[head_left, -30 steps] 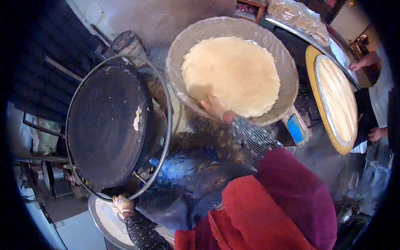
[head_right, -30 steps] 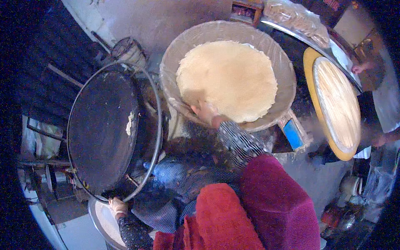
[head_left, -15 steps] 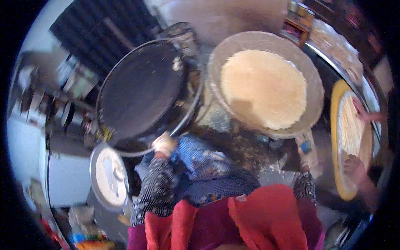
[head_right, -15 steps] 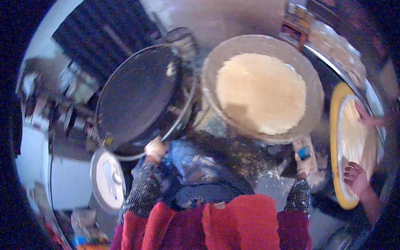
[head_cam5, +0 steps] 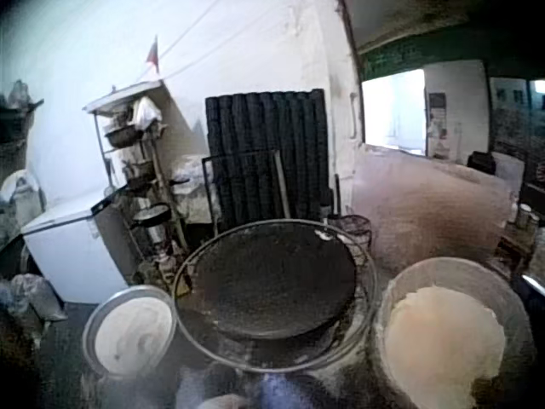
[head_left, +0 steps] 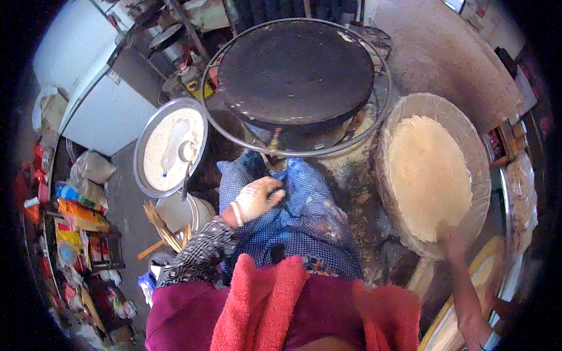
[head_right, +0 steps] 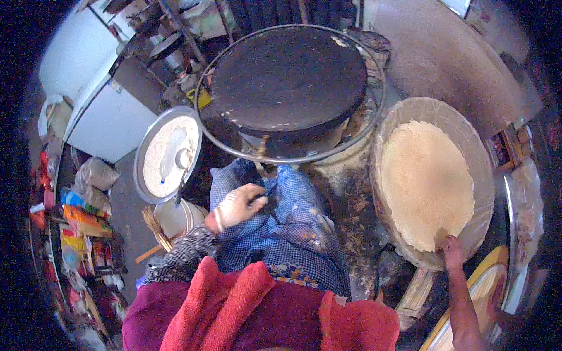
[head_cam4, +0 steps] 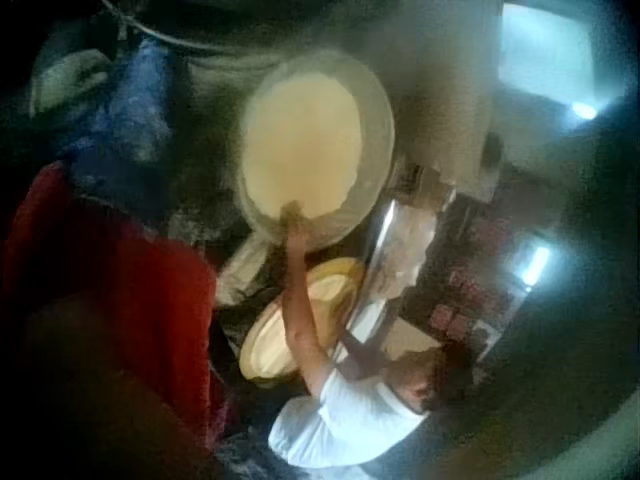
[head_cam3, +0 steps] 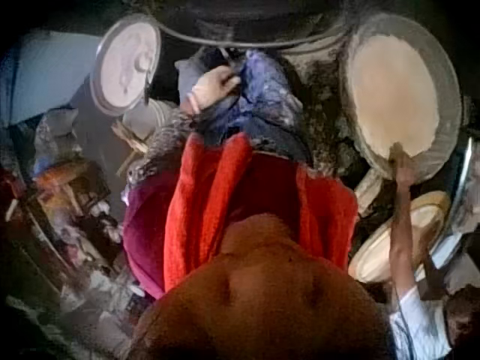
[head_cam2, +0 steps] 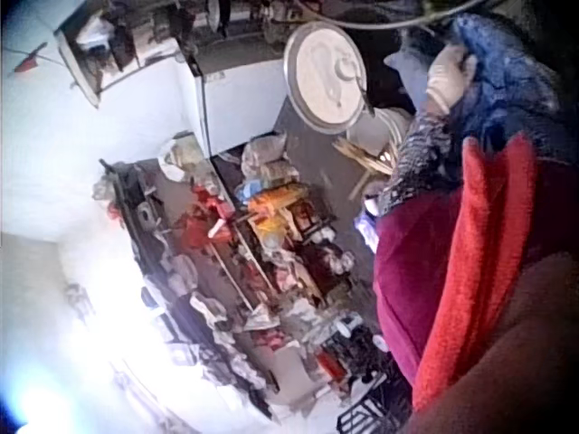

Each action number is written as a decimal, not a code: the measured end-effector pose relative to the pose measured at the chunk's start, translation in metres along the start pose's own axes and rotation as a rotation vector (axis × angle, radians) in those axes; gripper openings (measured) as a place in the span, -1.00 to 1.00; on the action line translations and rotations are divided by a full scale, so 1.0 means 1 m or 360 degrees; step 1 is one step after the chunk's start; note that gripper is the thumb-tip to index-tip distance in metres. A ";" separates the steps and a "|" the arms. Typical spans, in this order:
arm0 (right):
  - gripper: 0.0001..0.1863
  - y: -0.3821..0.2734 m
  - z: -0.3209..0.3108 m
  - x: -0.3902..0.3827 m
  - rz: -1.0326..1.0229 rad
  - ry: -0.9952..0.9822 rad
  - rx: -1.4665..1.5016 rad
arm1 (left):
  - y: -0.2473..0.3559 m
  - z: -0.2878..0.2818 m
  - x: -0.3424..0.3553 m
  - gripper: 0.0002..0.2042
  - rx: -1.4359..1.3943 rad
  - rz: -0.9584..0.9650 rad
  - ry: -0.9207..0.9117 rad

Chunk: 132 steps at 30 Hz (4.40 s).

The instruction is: The person cleans a large griddle using a blue scraper and a cloth, then pours batter from a bowl onto the griddle and spreads it into a thin layer using a long wooden stick.

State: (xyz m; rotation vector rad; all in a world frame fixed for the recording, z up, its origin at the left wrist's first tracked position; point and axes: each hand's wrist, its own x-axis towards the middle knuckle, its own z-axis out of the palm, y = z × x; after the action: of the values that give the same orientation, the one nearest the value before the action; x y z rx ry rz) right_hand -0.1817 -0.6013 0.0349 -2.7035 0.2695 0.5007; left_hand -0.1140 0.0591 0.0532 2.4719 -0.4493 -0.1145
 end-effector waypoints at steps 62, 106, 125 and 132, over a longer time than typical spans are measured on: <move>-0.80 -0.661 0.155 0.245 -0.1858 0.0863 -0.0590 | -0.110 -0.001 0.010 -0.30 0.0251 -0.1108 0.0254; -0.35 0.054 0.236 -0.087 0.1759 0.0465 0.0033 | -0.137 0.035 0.029 -0.18 0.0817 -0.0759 -0.0037; -0.56 -0.228 0.338 0.207 0.0061 -0.0088 0.0974 | -0.126 0.024 -0.018 -0.28 0.0773 -0.0967 0.0097; -0.53 -0.323 0.331 0.441 0.0270 0.0429 0.1404 | -0.113 0.022 0.006 -0.33 0.0546 -0.0976 0.0150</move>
State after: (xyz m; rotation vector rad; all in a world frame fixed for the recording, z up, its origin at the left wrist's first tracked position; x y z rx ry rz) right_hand 0.2030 -0.2279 -0.3121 -1.8762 0.6254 0.0204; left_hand -0.0790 0.1300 -0.0309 2.8572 0.3733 -0.1792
